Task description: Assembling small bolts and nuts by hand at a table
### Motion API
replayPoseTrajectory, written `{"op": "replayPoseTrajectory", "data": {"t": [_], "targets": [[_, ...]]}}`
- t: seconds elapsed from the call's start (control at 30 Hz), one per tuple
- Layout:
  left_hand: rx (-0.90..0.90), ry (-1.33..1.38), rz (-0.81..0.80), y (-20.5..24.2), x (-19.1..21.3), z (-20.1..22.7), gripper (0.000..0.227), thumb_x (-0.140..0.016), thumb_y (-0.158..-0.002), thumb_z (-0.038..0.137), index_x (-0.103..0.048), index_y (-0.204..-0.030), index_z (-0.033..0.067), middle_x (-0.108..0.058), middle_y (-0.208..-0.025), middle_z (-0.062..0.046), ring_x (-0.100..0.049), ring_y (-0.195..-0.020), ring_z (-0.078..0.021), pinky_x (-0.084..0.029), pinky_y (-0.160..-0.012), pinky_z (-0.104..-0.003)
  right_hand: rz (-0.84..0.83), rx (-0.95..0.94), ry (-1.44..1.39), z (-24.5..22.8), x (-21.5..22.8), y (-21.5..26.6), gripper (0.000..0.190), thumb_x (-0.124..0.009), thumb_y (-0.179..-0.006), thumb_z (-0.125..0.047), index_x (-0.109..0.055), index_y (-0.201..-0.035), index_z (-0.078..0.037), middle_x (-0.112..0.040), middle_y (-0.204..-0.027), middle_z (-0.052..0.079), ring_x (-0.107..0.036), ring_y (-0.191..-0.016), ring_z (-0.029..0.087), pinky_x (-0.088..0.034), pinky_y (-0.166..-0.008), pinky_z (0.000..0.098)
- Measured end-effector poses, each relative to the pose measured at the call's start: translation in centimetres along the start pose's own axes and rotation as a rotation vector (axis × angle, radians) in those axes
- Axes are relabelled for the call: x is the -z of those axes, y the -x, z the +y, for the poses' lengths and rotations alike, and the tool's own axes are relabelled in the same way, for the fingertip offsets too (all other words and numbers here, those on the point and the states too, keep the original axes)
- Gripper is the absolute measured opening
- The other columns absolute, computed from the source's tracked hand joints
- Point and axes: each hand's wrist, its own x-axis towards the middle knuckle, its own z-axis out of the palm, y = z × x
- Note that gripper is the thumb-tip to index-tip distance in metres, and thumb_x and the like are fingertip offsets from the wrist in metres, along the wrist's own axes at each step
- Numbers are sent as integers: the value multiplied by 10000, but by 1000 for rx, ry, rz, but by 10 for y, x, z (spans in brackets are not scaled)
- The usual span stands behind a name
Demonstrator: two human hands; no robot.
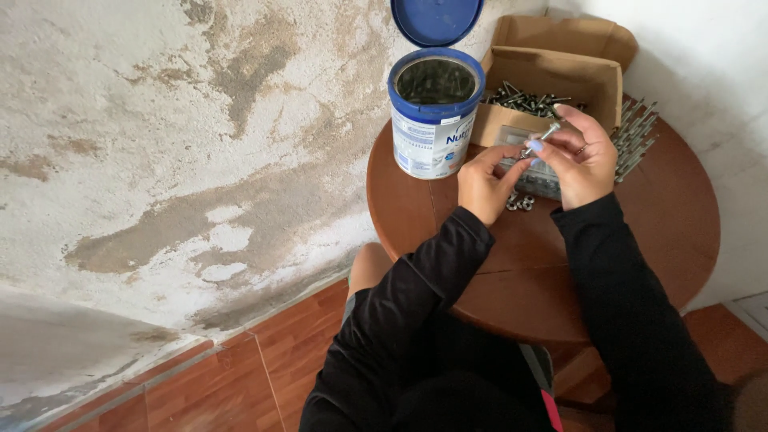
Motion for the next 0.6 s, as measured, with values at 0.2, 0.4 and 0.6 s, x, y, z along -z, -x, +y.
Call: {"op": "replayPoseTrajectory", "data": {"t": [0.2, 0.4, 0.6], "targets": [[43, -79, 16, -1, -2, -9, 186, -846, -804, 347, -752, -908, 225, -646, -615, -41, -696, -599, -294, -567, -530, -356, -58, 62, 78, -50, -34, 14, 688, -738, -946, 114, -425, -1552, 24, -683, -1093, 287, -716, -1033, 381, -615, -948, 477], [56, -110, -3, 0, -3, -8, 179, -847, -804, 346, -734, -889, 237, -665, -622, -69, -714, -660, -302, -572, -601, -386, 83, -13, 46, -13, -18, 7, 728, -859, -825, 94, -518, -1457, -24, -674, -1106, 255, -721, -1000, 347, -635, -899, 475], [78, -121, 14, 3, -6, -12, 200, -857, -793, 376, -756, -920, 259, -676, -608, -53, -708, -619, -255, -584, -593, -360, 153, 20, 96, -15, -22, 11, 690, -896, -826, 38, -538, -1416, -1, -689, -1030, 211, -734, -955, 258, -643, -907, 384]]}}
